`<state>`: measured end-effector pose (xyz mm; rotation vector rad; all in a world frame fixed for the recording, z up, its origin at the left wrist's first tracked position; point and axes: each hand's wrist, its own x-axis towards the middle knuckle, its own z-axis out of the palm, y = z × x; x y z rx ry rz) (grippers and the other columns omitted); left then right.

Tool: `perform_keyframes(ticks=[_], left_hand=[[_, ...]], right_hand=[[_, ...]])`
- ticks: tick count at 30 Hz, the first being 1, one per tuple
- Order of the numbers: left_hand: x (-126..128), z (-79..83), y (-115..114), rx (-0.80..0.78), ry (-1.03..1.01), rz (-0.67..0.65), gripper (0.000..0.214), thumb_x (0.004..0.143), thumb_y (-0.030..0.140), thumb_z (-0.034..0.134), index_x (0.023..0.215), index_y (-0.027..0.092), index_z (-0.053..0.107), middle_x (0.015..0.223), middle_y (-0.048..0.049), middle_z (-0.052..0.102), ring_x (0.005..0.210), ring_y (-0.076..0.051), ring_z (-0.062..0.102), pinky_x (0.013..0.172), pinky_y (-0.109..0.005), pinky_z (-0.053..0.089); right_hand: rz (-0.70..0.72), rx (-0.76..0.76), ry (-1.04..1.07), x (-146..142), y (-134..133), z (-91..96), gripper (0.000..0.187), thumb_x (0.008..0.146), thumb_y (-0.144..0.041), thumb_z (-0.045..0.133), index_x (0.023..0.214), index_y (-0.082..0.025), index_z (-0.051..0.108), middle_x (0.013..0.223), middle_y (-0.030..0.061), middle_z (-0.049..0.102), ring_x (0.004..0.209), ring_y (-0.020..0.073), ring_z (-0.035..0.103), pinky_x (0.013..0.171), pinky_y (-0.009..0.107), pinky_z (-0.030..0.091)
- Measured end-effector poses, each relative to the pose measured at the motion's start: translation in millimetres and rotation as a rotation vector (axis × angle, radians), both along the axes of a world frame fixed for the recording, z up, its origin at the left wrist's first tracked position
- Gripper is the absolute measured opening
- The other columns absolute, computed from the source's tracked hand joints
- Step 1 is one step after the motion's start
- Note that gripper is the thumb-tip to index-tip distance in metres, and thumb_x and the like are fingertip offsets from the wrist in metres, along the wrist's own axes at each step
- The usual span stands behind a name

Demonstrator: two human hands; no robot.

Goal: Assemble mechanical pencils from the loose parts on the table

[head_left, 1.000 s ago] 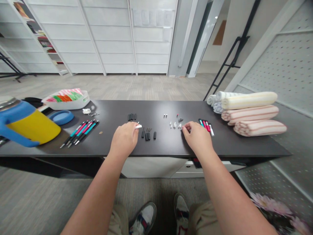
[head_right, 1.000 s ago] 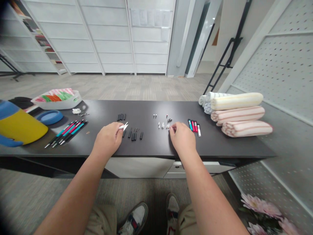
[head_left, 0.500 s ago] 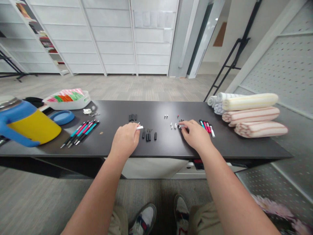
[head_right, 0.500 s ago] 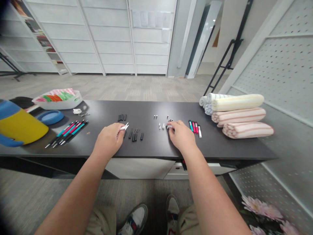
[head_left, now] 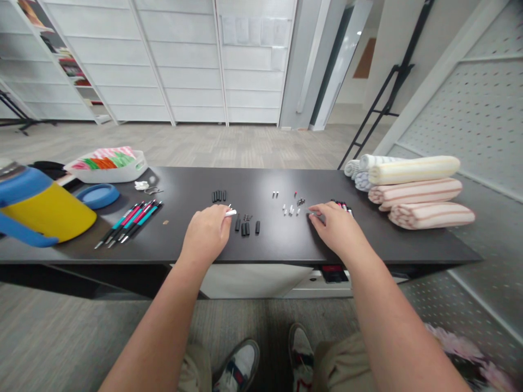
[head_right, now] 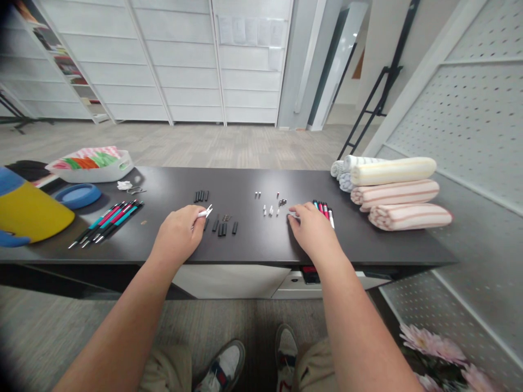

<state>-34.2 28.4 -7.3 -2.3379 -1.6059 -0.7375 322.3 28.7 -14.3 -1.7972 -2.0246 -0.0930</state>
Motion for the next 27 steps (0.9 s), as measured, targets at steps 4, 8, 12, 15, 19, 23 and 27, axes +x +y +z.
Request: perform_keyframes(ticks=[4,8,12,15,19,23,27], left_hand=[[0.8,1.7,-1.1,-0.004,-0.005,-0.004,0.023,0.103,0.024,0.045,0.112,0.020,0.067,0.106,-0.0095,0.075,0.096,-0.027,0.069,0.082,-0.038,0.046],[0.9,1.9,-1.3,-0.008,-0.005,0.001,0.023,0.103,0.024,0.046,0.111,0.020,0.067,0.108,-0.0104,0.075,0.097,-0.027,0.069,0.082,-0.038,0.046],[1.5,2.6,-1.6,-0.010,0.001,0.000,0.024,0.103,0.024,0.046,0.111,0.019,0.067,0.106,-0.0101,0.075,0.096,-0.028,0.069,0.082,-0.039,0.046],[2.3,3.6,-2.0,-0.013,0.002,0.001,0.024,0.103,0.024,0.046,0.111,0.019,0.067,0.106,-0.0098,0.075,0.095,-0.028,0.069,0.082,-0.038,0.046],[2.4,3.6,-1.9,-0.015,-0.003,-0.007,0.022,0.103,0.024,0.046,0.110,0.019,0.067,0.107,-0.0097,0.075,0.096,-0.027,0.069,0.082,-0.038,0.046],[1.6,2.7,-1.5,-0.013,-0.002,-0.017,0.022,0.104,0.025,0.046,0.111,0.019,0.066,0.108,-0.0099,0.075,0.098,-0.027,0.069,0.082,-0.039,0.045],[1.9,2.8,-1.6,-0.020,0.008,-0.022,0.023,0.105,0.026,0.044,0.109,0.019,0.066,0.109,-0.0104,0.075,0.097,-0.027,0.070,0.082,-0.039,0.045]], right_hand=[[0.008,-0.038,-0.025,5.8,2.1,4.2,0.018,0.099,-0.024,0.062,0.103,-0.021,0.079,0.108,0.0093,0.072,0.098,0.0243,0.069,0.090,0.035,0.052],[0.005,-0.053,-0.054,2.5,3.6,5.0,0.015,0.098,-0.023,0.064,0.096,-0.020,0.078,0.106,0.0091,0.072,0.095,0.0243,0.069,0.087,0.035,0.051],[-0.048,-0.056,-0.072,-3.1,2.1,3.8,0.013,0.099,-0.021,0.061,0.095,-0.019,0.073,0.107,0.0121,0.072,0.098,0.0257,0.070,0.086,0.035,0.050],[-0.063,-0.073,0.020,-7.7,-1.8,8.4,0.012,0.099,-0.022,0.060,0.099,-0.019,0.072,0.098,0.0091,0.076,0.091,0.0237,0.072,0.082,0.033,0.050],[-0.085,-0.102,0.165,-14.7,-7.8,19.2,0.006,0.090,-0.022,0.068,0.093,-0.021,0.073,0.083,0.0015,0.078,0.079,0.0190,0.073,0.076,0.029,0.050],[-0.061,-0.139,0.153,-20.0,-9.6,25.0,0.007,0.084,-0.021,0.071,0.088,-0.023,0.076,0.080,0.0003,0.078,0.074,0.0184,0.072,0.072,0.029,0.050],[-0.042,-0.168,0.076,-23.2,-6.8,25.2,0.008,0.081,-0.017,0.071,0.084,-0.023,0.076,0.078,0.0009,0.078,0.074,0.0191,0.072,0.071,0.029,0.050]])
